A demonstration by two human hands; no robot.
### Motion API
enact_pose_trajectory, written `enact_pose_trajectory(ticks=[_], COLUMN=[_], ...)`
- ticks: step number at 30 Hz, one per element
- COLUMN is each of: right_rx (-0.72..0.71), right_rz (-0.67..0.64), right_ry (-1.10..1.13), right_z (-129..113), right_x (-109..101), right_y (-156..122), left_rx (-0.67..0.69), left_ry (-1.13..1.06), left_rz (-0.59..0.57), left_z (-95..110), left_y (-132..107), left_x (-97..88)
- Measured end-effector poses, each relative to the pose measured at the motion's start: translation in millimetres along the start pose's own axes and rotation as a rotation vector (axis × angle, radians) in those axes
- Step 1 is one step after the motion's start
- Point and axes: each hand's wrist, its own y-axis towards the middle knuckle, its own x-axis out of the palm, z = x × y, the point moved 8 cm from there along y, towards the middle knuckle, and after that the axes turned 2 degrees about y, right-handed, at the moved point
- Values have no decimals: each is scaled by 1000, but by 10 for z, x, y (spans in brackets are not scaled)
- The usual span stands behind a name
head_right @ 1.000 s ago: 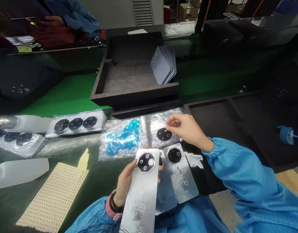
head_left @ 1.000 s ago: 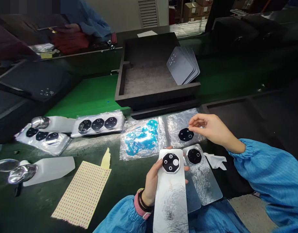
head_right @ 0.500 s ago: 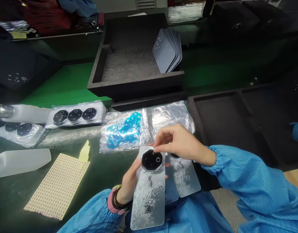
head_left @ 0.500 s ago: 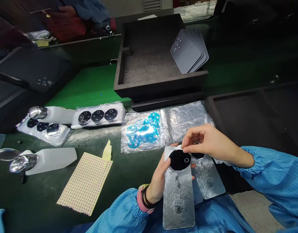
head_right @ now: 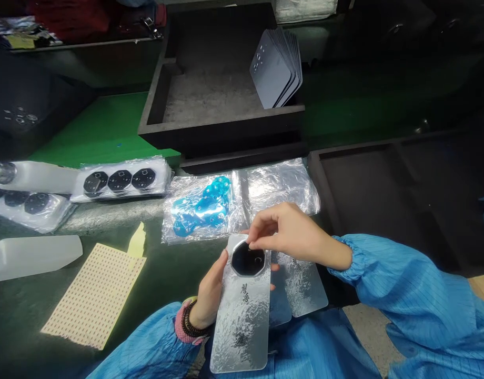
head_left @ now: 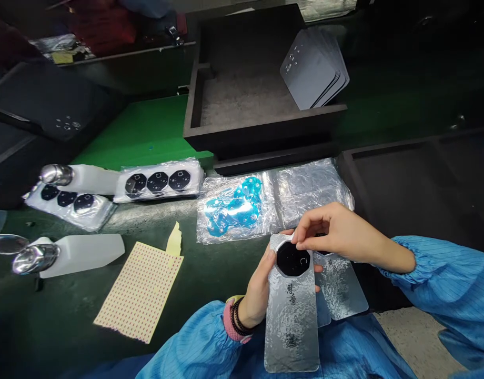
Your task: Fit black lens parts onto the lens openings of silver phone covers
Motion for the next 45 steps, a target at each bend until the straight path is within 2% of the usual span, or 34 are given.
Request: enact_pose_trajectory(ticks=[14,19,24,26,34,37,41,45], right_rx=[-8,-91,-143,-152,-135,-201,-350,-458], right_rz=[25,94,127,126,82,88,167,192], right_ry=[-49,-203,-326,-331,-258,-322,-498,-552], right_z=[-20,-83,-85,-62,-20,-111,-269,-326], right_x=[23,12,14,24,92,124,140,168], right_y=[-2,-37,-60,-71,-123,-151,-210,-253], left_rx=[-59,52,110,130,245,239,216,278], left_ry=[104,67,178,214,254,271,326,411], left_rz=[31,-7,-28,-22,-118,-95,-68,-4], left_z=[-8,24,20,21,5,-16,-23,48], left_y=[-26,-27,-55,-66,-59,-56,-68,-87], left_x=[21,-1,-42,-62,-28,-59,-116,-171])
